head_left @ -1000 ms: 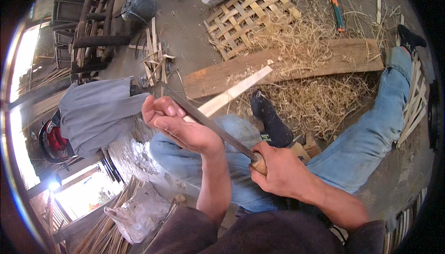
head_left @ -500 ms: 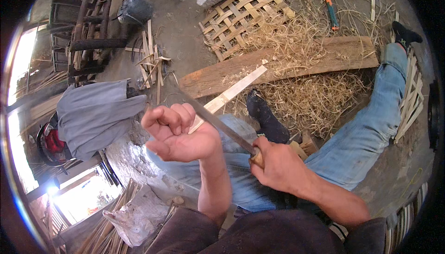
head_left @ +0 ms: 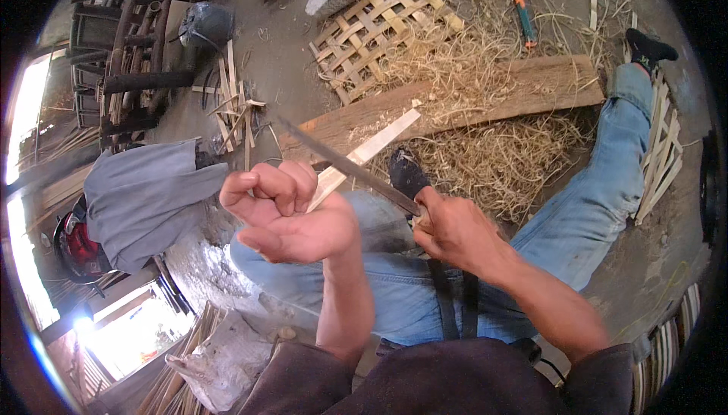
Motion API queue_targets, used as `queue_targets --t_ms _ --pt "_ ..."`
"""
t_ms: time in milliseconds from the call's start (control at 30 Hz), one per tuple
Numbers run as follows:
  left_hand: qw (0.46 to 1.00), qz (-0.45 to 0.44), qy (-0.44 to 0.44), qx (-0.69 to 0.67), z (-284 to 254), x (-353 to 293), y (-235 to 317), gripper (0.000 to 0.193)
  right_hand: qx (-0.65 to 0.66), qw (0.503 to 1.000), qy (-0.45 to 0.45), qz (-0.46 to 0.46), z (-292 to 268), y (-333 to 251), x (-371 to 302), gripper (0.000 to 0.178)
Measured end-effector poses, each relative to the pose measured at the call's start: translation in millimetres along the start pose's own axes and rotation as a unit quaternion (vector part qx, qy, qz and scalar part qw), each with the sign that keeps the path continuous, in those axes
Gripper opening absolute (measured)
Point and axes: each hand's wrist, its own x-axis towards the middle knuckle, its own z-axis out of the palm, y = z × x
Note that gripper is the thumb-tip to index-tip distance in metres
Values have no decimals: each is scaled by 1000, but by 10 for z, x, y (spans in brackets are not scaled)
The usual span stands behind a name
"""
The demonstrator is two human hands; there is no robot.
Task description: The person sits on the floor and uses a knife to shave thin strips from a wooden stick, repeatedly turning the stick and removing shavings. The person occasionally places the shaved stick aside and picks up another piece to continue shaving.
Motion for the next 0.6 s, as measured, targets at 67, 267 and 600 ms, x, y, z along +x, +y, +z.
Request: queue_targets --t_ms 67,267,600 --pt "1000 14 11 -16 51 76 -42 56 35 996 -33 73 54 -209 -78 32" --pt "998 -27 16 46 9 1 70 57 -31 999 35 -23 25 -59 53 26" --pt "999 -10 -35 9 -57 104 88 71 40 999 1 29 55 -409 -89 32"
